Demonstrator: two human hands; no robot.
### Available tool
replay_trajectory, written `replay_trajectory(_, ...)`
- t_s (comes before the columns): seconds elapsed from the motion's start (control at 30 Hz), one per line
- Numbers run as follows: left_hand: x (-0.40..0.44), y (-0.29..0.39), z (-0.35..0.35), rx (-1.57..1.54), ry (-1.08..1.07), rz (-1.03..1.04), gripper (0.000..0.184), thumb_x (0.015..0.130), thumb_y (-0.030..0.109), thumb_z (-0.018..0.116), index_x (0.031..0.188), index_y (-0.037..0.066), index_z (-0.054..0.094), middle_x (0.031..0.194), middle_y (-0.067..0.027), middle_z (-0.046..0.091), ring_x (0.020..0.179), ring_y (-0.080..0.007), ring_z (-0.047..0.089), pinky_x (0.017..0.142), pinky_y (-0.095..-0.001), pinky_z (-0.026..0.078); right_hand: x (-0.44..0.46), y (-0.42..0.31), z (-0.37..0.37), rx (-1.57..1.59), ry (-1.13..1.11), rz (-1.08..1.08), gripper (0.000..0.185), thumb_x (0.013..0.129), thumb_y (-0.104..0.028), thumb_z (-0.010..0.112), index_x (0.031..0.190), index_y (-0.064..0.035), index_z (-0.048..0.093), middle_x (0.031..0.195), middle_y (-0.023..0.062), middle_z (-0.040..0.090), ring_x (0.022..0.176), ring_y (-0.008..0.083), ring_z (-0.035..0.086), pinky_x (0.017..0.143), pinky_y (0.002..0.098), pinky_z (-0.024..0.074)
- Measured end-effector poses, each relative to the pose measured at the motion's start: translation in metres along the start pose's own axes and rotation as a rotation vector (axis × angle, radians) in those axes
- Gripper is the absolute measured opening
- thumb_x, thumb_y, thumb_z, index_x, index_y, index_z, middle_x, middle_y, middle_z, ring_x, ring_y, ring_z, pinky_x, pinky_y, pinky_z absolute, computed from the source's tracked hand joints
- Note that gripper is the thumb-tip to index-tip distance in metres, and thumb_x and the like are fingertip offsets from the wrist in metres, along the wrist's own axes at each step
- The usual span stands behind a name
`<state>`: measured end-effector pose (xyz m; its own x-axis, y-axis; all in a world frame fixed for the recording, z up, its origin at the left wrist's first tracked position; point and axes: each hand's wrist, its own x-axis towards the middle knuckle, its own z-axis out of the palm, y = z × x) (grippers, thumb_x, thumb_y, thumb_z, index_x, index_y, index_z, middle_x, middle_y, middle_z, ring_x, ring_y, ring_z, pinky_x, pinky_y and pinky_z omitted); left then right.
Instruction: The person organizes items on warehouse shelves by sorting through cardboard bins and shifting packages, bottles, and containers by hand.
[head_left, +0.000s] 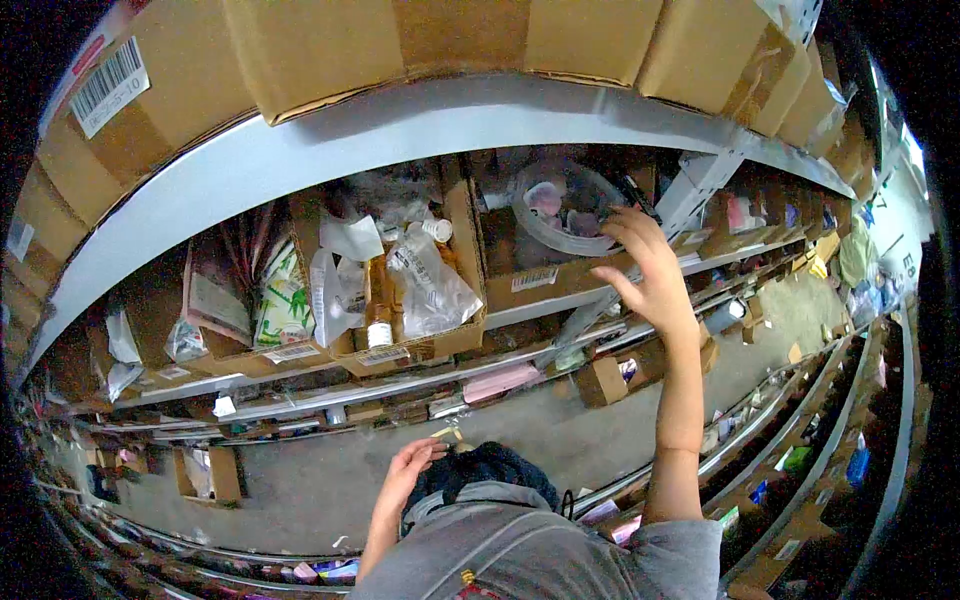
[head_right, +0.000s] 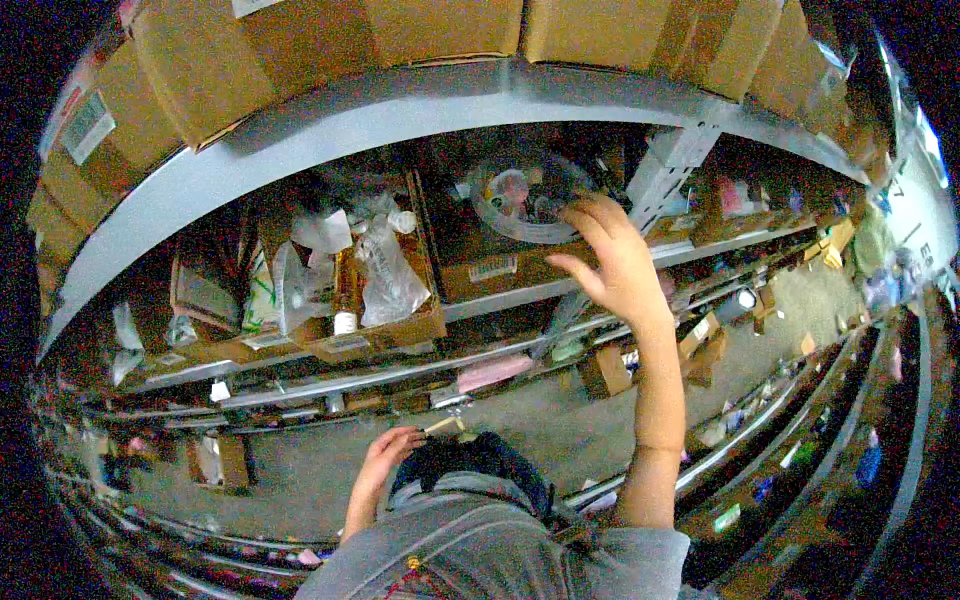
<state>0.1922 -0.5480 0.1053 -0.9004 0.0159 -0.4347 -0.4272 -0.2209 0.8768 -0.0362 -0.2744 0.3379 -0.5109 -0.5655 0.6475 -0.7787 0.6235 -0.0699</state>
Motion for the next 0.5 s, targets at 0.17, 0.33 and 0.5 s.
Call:
replay_trajectory(0.17, 0.003, -0.005, 0.002, 0.016, -0.002, 0.018, 0.034, 0.086, 0.024, 0.043, 0.111, 0.0, 0.048, 0.103, -0.009, 0.057, 0.096, -0.0162, 0.052, 0.081, -0.027, 0.037, 0.0, -0.001, 0.004, -0.017, 0.064, -0.023, 0.038, 0.065, -0.019, 0.065, 0.098, -0.0044, 0.054, 0.099, 0.0135, 0.052, 0.096, 0.0324, 0.047, 0.084, 0.0396, 0.0386)
replay_trajectory(0.33, 0.003, -0.009, 0.001, 0.031, 0.019, 0.03, 0.032, 0.086, 0.023, 0.044, 0.108, 0.0, 0.05, 0.102, -0.0089, 0.057, 0.095, -0.0166, 0.053, 0.081, -0.0269, 0.038, -0.003, 0.007, 0.017, 0.018, 0.056, -0.033, 0.028, 0.064, -0.007, 0.062, 0.091, -0.0049, 0.055, 0.087, 0.0126, 0.052, 0.085, 0.0324, 0.048, 0.077, 0.0403, 0.04)
replay_trajectory(0.5, -0.004, -0.012, -0.004, -0.025, 0.031, 0.056, 0.032, 0.086, 0.023, 0.045, 0.108, 0.001, 0.051, 0.102, -0.0084, 0.057, 0.095, -0.0164, 0.052, 0.08, -0.026, 0.038, -0.001, 0.008, 0.026, 0.071, 0.165, -0.089, 0.025, 0.061, 0.001, 0.059, 0.085, -0.0008, 0.054, 0.084, 0.0141, 0.052, 0.084, 0.0331, 0.049, 0.078, 0.0403, 0.0382)
